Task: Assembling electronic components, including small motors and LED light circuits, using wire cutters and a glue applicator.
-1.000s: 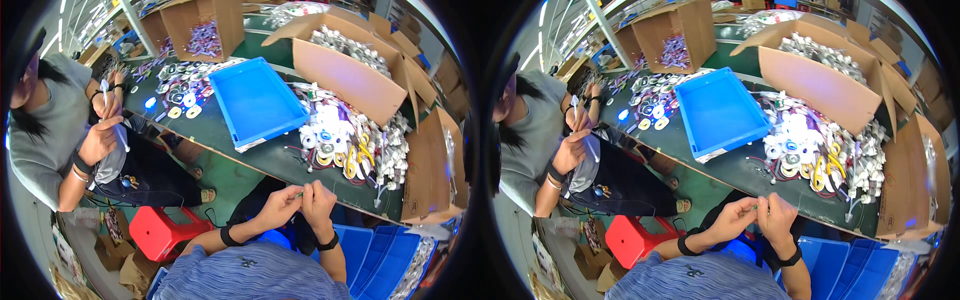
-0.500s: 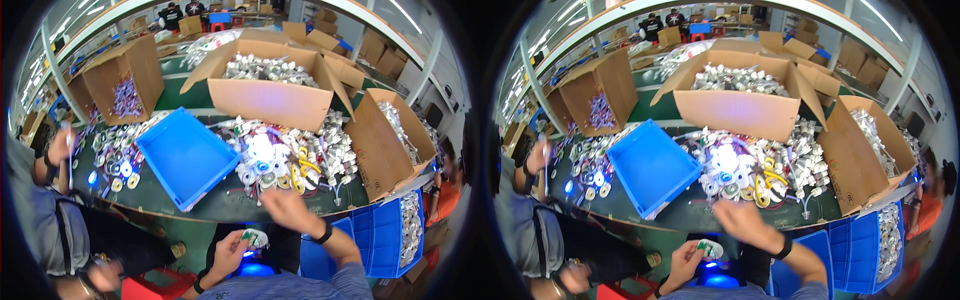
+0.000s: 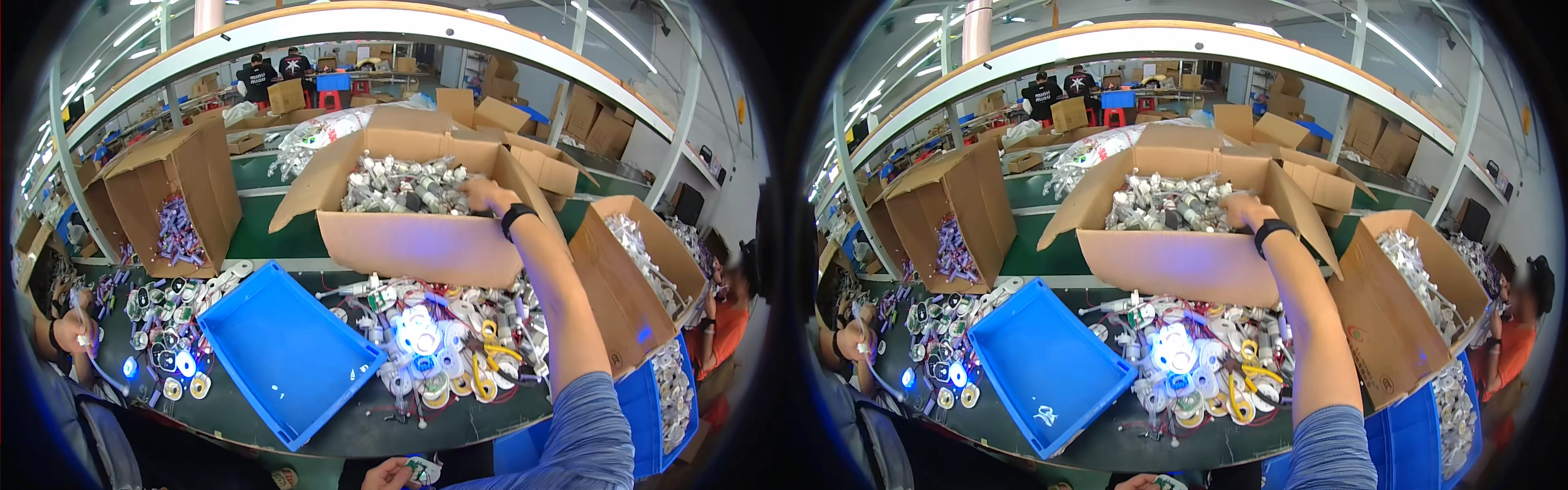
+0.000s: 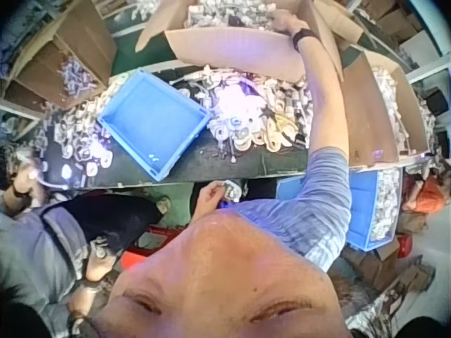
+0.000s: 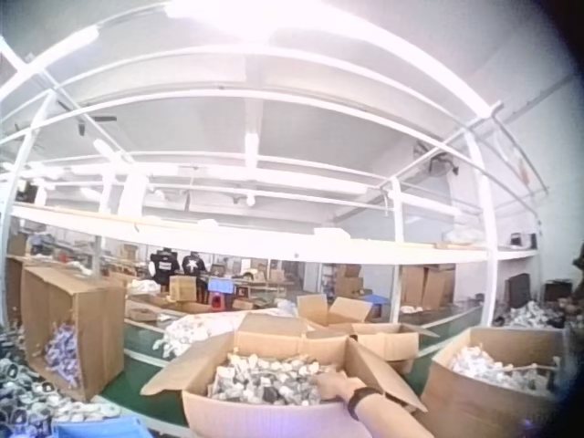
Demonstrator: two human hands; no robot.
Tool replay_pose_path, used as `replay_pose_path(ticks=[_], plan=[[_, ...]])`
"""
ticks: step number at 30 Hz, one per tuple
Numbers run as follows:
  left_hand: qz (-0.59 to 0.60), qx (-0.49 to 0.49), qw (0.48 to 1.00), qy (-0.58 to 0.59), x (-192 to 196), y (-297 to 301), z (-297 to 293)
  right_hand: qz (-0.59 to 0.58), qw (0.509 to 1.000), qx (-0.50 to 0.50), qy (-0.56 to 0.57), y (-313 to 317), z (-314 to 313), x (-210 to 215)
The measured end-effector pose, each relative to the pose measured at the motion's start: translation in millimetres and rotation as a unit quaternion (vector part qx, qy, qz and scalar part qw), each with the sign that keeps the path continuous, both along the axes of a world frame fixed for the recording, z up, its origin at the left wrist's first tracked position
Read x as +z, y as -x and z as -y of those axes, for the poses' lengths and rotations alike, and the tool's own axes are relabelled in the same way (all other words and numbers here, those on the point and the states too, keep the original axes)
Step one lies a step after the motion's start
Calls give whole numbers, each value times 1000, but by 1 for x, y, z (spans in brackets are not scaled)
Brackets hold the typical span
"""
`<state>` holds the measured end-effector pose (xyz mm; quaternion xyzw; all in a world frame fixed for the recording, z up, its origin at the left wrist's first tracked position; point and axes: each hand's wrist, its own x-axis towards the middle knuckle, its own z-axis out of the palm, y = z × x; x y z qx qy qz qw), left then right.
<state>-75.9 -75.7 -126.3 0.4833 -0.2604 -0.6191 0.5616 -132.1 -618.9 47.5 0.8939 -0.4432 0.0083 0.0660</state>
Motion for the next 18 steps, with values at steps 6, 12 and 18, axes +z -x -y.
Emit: replay_pose_path(ticks=[6,12,18], plan=[[5,14,1000,-6,-2,-2,10,29,999,-11,44,-8,3,5],[0,-4,1000,-6,-3,-4,14,163,974,-63,147,17,-11,56],[6,-19,1000,11,12,-2,17,306,938,-59,154,41,-13,83]])
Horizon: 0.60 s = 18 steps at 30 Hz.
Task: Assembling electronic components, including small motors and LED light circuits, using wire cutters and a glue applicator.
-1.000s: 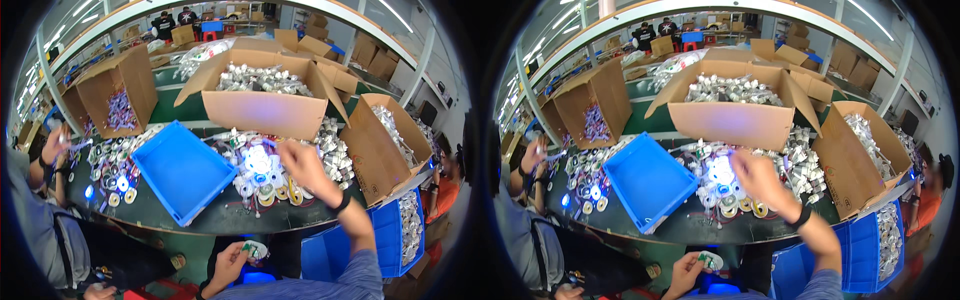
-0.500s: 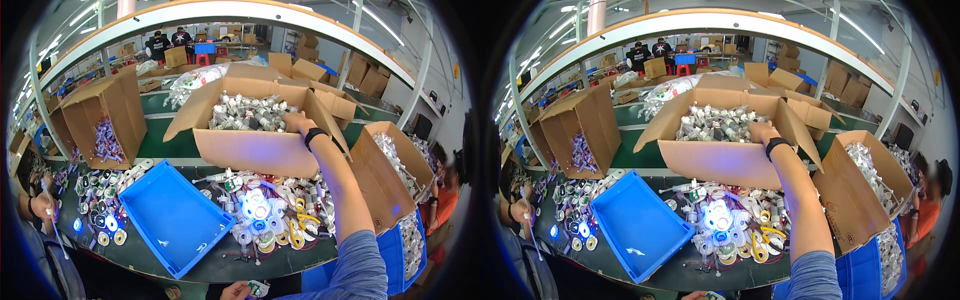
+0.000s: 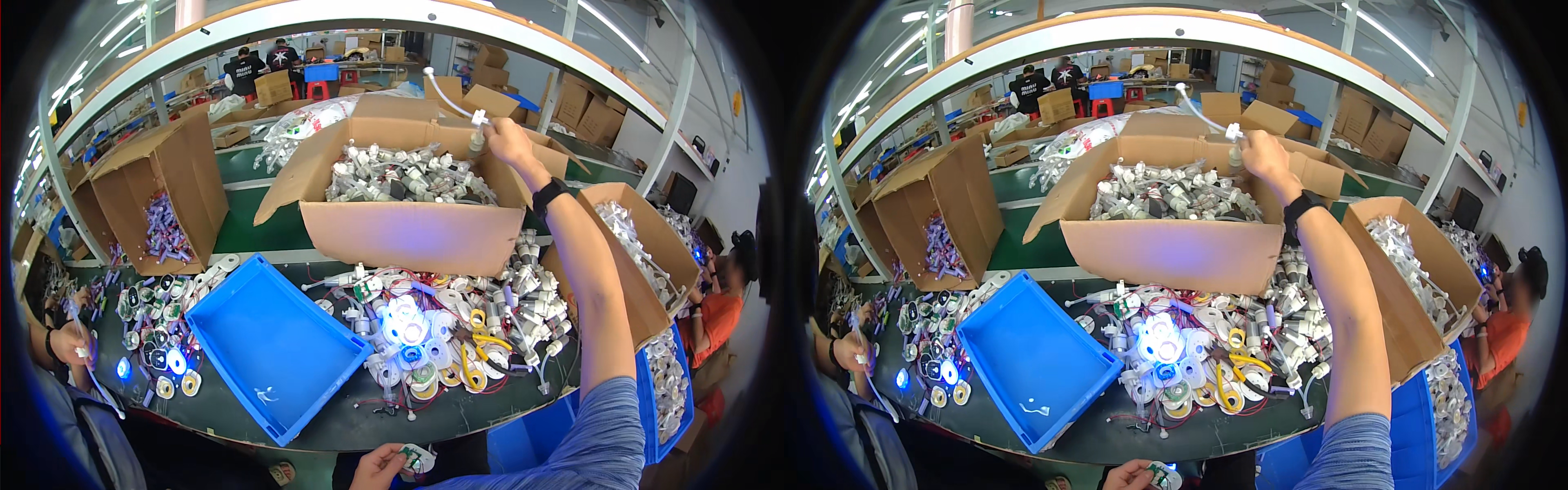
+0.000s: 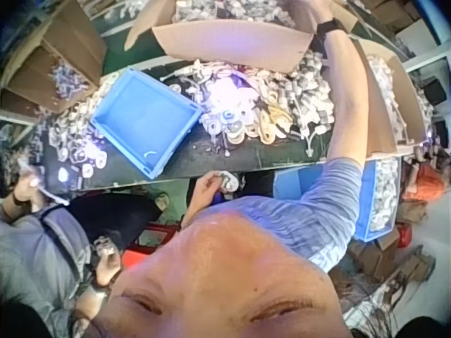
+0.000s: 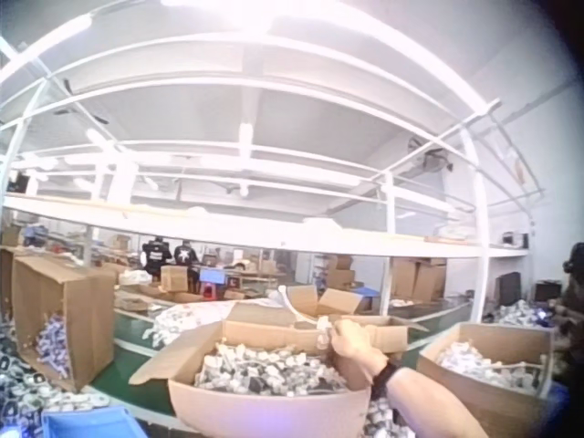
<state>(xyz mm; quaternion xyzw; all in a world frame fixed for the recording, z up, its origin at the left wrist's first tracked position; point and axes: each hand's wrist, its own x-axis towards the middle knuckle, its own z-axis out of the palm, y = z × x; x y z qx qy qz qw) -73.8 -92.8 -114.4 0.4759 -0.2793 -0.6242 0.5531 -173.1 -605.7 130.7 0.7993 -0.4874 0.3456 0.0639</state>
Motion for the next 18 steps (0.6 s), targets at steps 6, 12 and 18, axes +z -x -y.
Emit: replay_pose_path(ticks=[6,12,18], plan=[[6,-17,1000,11,6,13,3,218,950,144,-171,32,-29,21],[-1,-100,995,21,17,19,-3,208,925,202,-245,25,-120,35],[66,-106,991,37,18,33,-15,170,924,232,-251,57,-142,31]])
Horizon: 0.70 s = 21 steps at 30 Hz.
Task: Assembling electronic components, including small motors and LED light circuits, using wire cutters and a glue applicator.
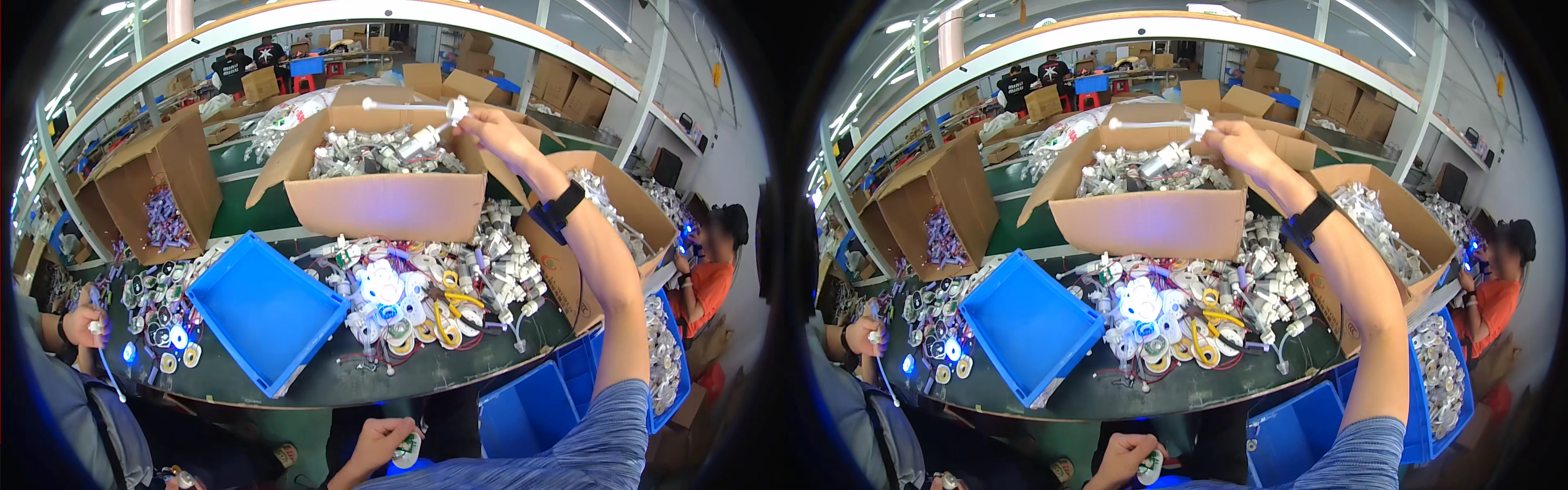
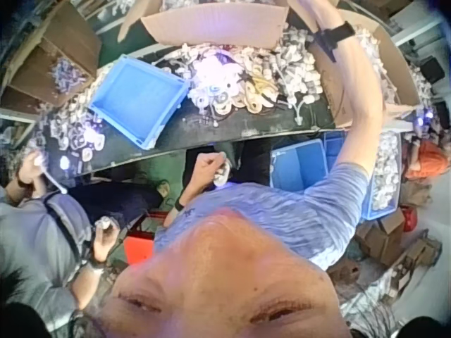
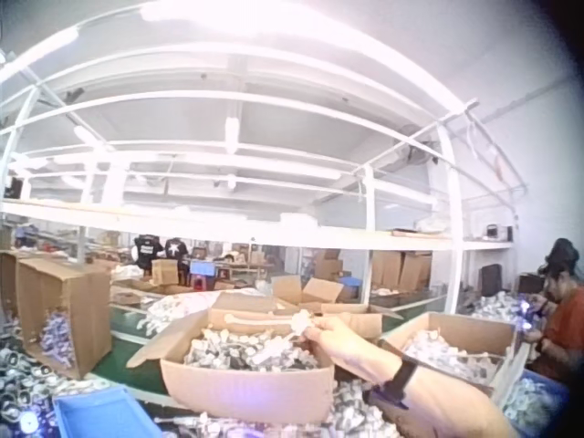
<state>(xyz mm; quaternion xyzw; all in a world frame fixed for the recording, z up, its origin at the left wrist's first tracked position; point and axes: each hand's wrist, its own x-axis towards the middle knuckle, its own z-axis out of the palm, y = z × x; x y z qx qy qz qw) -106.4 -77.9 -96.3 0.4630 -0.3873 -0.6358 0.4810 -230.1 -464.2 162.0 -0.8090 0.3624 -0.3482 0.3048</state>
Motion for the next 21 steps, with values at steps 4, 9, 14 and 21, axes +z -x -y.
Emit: replay_pose_path(ticks=[4,9,14,21], plan=[[-13,31,999,24,27,4,-8,78,991,74,-84,-6,-37,-1],[-47,68,996,41,48,9,-4,88,939,140,-303,0,-138,-57],[-94,83,988,87,57,14,6,205,887,192,-367,14,-229,-130],[-118,143,982,24,28,28,13,333,828,123,-435,26,-298,-190]])
